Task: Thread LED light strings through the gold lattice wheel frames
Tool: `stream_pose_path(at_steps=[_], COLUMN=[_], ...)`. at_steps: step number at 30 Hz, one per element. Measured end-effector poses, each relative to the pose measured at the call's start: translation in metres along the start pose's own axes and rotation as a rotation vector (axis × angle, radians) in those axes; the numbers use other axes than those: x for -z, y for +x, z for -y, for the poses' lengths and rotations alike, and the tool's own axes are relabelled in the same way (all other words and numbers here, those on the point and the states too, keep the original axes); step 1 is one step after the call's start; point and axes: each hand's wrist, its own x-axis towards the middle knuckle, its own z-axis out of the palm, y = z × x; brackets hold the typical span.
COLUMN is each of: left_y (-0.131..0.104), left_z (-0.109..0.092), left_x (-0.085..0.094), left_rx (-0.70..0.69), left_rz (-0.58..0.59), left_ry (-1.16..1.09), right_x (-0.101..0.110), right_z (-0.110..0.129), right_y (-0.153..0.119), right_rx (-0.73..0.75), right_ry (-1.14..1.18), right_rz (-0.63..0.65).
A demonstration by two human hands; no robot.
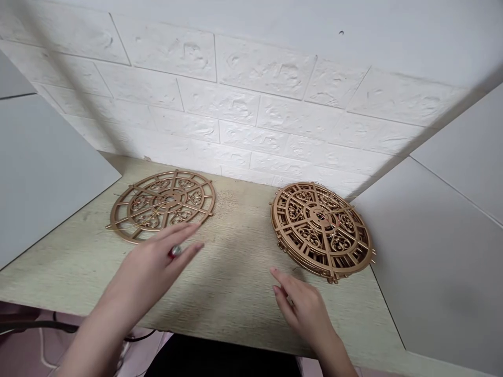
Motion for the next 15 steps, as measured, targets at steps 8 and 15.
stream_pose_path(at_steps=[8, 15], left_y=[0.031, 0.012], left_z=[-0.002, -0.067], left_x=[-0.049, -0.081], left_rx=[0.157, -0.079], left_rz=[0.34, 0.418], left_ry=[0.308, 0.28], right_x=[0.0, 0.018], right_z=[-0.005, 0.009], right_y=[-0.003, 0.031], right_rx=[-0.06, -0.172], right_ry=[0.054, 0.309], right_rz=[-0.019, -0.134])
